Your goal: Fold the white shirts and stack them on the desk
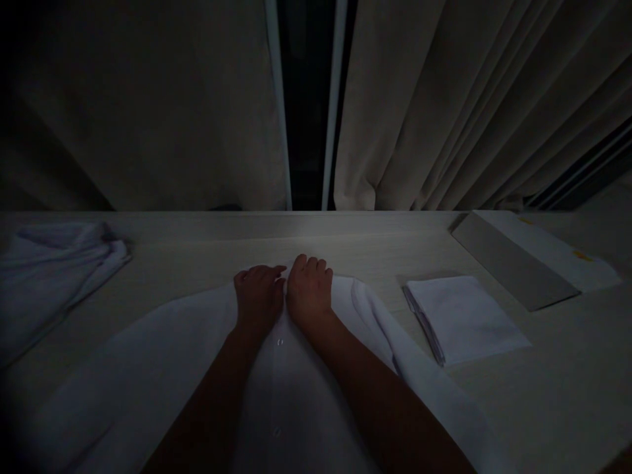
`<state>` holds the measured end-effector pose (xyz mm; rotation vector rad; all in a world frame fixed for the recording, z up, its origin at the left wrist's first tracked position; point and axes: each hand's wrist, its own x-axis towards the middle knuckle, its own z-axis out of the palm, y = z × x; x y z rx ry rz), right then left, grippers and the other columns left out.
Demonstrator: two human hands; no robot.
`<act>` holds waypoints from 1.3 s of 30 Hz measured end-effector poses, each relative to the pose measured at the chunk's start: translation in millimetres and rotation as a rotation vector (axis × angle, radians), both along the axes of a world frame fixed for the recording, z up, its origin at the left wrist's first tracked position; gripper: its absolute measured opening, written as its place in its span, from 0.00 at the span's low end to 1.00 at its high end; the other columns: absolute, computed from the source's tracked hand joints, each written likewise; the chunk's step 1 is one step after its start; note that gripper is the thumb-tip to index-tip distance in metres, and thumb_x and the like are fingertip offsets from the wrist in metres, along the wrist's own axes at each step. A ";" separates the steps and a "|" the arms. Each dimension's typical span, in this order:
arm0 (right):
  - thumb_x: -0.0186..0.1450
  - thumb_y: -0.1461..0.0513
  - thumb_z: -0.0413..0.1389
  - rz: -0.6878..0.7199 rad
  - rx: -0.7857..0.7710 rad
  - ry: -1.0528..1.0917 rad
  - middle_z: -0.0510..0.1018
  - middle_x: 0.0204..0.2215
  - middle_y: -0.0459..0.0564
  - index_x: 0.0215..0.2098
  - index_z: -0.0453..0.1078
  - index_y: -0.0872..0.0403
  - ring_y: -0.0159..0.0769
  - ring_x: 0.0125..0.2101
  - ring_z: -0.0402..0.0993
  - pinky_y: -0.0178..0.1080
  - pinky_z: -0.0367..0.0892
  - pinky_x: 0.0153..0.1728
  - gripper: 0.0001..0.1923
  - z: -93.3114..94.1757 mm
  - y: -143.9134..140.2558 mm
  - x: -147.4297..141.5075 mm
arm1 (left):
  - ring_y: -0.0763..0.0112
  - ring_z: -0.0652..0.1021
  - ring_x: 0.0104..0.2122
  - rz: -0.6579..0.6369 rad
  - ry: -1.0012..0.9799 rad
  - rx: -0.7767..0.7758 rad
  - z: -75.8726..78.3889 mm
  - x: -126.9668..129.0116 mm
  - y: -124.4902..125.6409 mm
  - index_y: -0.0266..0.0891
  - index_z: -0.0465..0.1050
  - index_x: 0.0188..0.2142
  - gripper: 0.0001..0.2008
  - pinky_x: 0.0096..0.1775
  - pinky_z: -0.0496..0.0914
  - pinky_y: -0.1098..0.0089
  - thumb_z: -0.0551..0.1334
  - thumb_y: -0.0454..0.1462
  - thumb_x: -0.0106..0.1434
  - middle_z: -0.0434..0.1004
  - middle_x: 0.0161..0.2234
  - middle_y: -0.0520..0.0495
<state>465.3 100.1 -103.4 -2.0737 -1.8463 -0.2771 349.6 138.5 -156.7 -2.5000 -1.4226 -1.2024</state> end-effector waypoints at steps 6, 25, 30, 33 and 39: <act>0.67 0.67 0.48 0.017 -0.029 0.051 0.74 0.37 0.63 0.45 0.63 0.59 0.49 0.41 0.68 0.47 0.63 0.42 0.09 -3.2 10.3 8.7 | 0.52 0.67 0.55 0.201 -0.018 -0.063 -2.2 -5.9 4.8 0.39 0.64 0.57 0.22 0.53 0.57 0.52 0.54 0.36 0.64 0.70 0.53 0.35; 0.69 0.58 0.48 0.000 0.012 0.608 0.80 0.34 0.57 0.38 0.74 0.57 0.38 0.36 0.76 0.38 0.67 0.40 0.15 -44.2 67.9 89.0 | 0.53 0.53 0.66 0.407 -0.166 -0.153 -19.4 -14.1 19.3 0.34 0.56 0.62 0.25 0.63 0.48 0.46 0.46 0.37 0.67 0.57 0.64 0.35; 0.56 0.70 0.56 0.128 -0.170 0.836 0.79 0.43 0.55 0.52 0.71 0.58 0.35 0.39 0.75 0.36 0.67 0.42 0.24 -46.4 62.7 84.7 | 0.56 0.65 0.60 0.564 -0.229 -0.292 -17.1 -33.2 27.6 0.29 0.57 0.61 0.29 0.60 0.56 0.54 0.51 0.30 0.58 0.65 0.58 0.31; 0.54 0.70 0.57 0.164 -0.373 0.948 0.80 0.36 0.54 0.46 0.74 0.60 0.37 0.35 0.76 0.37 0.67 0.39 0.20 -44.7 69.6 77.6 | 0.55 0.72 0.53 0.586 -0.234 -0.389 -18.1 -45.8 31.1 0.30 0.61 0.59 0.30 0.56 0.61 0.54 0.54 0.28 0.54 0.73 0.51 0.32; 0.56 0.65 0.58 0.409 -0.329 1.086 0.78 0.29 0.47 0.33 0.75 0.56 0.32 0.30 0.72 0.35 0.65 0.33 0.06 -31.4 54.4 74.4 | 0.56 0.70 0.55 0.473 -0.323 -0.222 -7.1 -37.8 27.4 0.37 0.65 0.56 0.22 0.57 0.59 0.52 0.52 0.35 0.63 0.73 0.52 0.37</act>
